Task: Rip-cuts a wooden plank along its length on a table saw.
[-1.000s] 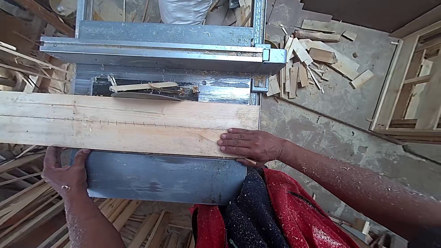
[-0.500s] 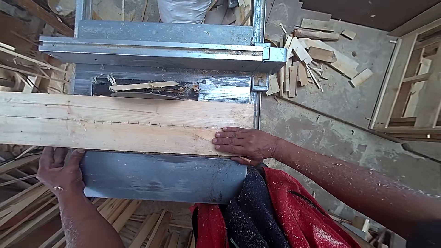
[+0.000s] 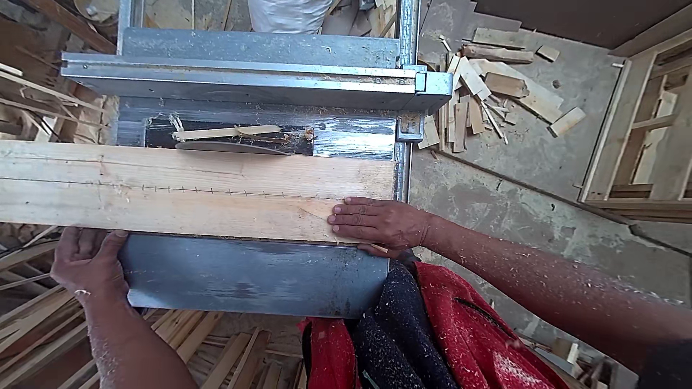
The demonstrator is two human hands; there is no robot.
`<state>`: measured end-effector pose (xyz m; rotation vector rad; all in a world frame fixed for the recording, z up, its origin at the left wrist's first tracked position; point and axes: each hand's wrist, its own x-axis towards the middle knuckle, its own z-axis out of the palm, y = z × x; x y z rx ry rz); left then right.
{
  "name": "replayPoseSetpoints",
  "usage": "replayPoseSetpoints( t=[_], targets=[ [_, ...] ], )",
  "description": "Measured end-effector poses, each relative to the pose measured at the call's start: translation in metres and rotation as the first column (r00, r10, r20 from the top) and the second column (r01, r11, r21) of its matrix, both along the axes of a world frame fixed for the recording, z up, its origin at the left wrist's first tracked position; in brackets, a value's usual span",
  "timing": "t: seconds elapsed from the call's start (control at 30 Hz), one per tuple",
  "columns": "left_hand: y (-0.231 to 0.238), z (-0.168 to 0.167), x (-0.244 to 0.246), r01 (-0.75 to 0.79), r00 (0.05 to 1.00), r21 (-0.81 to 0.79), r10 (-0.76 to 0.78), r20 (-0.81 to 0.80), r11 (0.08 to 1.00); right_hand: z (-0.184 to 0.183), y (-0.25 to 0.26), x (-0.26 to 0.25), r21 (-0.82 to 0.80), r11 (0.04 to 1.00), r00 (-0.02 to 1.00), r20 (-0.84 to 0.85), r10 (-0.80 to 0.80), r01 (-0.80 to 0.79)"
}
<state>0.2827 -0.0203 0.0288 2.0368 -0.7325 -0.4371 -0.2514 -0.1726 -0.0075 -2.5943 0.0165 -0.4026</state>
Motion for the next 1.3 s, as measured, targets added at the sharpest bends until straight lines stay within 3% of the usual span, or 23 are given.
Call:
replayPoseSetpoints(
  t=[1.3],
  targets=[
    [-0.004, -0.006, 0.039, -0.117, 0.984, -0.086, 0.104, -0.142, 0.989, 0.005, 0.0, 0.049, 0.004, 1.0, 0.999, -0.029, 0.014, -0.014]
  ],
)
